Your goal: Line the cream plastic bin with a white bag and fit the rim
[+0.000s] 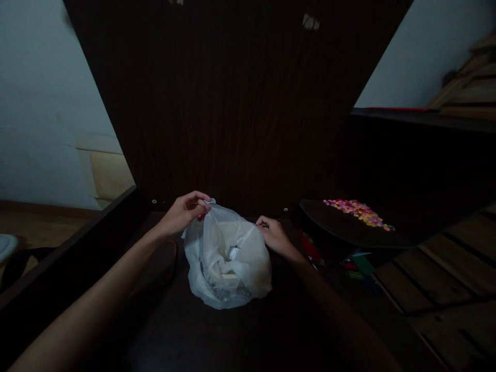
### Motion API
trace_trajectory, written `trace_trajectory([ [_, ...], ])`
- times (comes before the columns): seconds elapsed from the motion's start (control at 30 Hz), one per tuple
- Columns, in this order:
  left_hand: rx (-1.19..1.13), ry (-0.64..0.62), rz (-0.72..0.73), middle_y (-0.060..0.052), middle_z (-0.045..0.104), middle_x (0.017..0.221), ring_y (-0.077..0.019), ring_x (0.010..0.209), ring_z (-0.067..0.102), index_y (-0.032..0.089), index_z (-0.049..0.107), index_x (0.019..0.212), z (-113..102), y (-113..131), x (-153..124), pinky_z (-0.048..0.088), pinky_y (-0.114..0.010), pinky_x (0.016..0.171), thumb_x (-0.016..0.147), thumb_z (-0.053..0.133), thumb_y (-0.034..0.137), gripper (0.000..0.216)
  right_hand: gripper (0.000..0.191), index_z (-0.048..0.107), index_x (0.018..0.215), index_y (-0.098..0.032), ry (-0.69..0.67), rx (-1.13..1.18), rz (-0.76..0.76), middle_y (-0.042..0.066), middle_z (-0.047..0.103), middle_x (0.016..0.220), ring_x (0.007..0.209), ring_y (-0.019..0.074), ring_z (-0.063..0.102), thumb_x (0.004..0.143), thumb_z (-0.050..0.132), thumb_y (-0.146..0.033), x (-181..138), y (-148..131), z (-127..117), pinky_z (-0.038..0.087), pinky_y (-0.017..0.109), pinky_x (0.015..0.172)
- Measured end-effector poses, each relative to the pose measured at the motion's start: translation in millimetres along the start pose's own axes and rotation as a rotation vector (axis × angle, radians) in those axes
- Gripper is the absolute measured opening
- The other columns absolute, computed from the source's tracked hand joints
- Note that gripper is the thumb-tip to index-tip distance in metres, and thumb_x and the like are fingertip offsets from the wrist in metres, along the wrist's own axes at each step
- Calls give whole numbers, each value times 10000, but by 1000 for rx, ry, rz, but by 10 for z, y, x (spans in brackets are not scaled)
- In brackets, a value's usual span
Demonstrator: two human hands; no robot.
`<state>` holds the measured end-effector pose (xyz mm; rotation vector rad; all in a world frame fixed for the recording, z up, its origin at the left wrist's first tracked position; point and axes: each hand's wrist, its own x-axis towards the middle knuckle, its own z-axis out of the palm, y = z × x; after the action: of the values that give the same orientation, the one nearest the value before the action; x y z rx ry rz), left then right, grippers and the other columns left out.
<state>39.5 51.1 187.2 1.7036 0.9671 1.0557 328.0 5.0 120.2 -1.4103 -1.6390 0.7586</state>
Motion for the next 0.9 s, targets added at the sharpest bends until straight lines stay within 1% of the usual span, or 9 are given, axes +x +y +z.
trace_trajectory([
  [0.23, 111, -67, -81, 52, 577, 551, -122, 496, 529, 185, 646, 788, 121, -380, 74, 400, -216, 492, 647, 672, 300, 183, 230, 673, 1062, -148, 7, -117, 47, 43, 689, 1025, 839, 164, 667, 983, 644, -362, -30, 293, 268, 584, 329, 740],
  [0.33, 143, -111, -99, 58, 567, 506, -121, 456, 522, 183, 660, 760, 112, -463, -3, 411, -220, 481, 647, 685, 309, 172, 237, 664, 1037, -150, 63, -103, 44, 33, 682, 971, 785, 145, 652, 991, 631, -380, -74, 307, 284, 573, 316, 716],
  [0.43, 177, -38, -54, 16, 646, 642, -149, 559, 593, 176, 673, 850, 67, -407, -135, 461, -242, 550, 713, 691, 360, 230, 310, 630, 909, -153, 173, -63, 0, -8, 609, 780, 655, 122, 578, 1011, 562, -438, -166, 160, 161, 501, 270, 618],
  [0.5, 198, 43, 0, -31, 693, 832, -183, 730, 645, 177, 678, 960, 46, -290, -280, 501, -271, 652, 801, 668, 424, 294, 385, 608, 847, -178, 223, -33, -59, -17, 546, 698, 614, 127, 524, 1020, 473, -494, -302, -31, 49, 434, 253, 567],
  [0.57, 213, 62, 55, -59, 701, 994, -219, 907, 660, 197, 698, 1031, 49, -135, -470, 525, -305, 763, 862, 659, 473, 326, 378, 628, 853, -195, 215, -21, -132, -8, 550, 712, 621, 134, 510, 986, 507, -528, -501, -258, -38, 414, 257, 568],
  [0.67, 281, -82, 232, -69, 689, 1139, -245, 1070, 642, 243, 743, 1066, 94, 69, -780, 520, -353, 917, 928, 654, 415, 237, 324, 724, 914, -215, 76, -54, -263, 10, 592, 759, 618, 140, 513, 844, 725, -531, -829, -548, -73, 409, 267, 566],
  [0.7, 316, -131, 291, -67, 684, 1161, -248, 1099, 636, 255, 749, 1084, 117, 109, -872, 509, -369, 963, 932, 663, 383, 216, 346, 738, 1000, -220, 8, -160, -361, 24, 615, 807, 623, 140, 524, 849, 730, -532, -922, -608, -62, 405, 267, 564],
  [0.77, 397, -181, 368, -68, 672, 1203, -258, 1156, 615, 274, 757, 1110, 165, 139, -1024, 485, -394, 1024, 936, 675, 336, 202, 339, 741, 1052, -230, 7, -375, -502, 44, 649, 873, 674, 149, 583, 891, 706, -526, -1059, -664, -22, 417, 265, 593],
  [0.9, 482, -118, 471, -57, 677, 1176, -240, 1117, 622, 281, 755, 1100, 256, 90, -1176, 492, -367, 982, 956, 666, 262, 170, 233, 727, 938, -198, 95, -537, -700, 48, 676, 836, 671, 124, 631, 1016, 581, -362, -1183, -623, 47, 437, 236, 598],
])
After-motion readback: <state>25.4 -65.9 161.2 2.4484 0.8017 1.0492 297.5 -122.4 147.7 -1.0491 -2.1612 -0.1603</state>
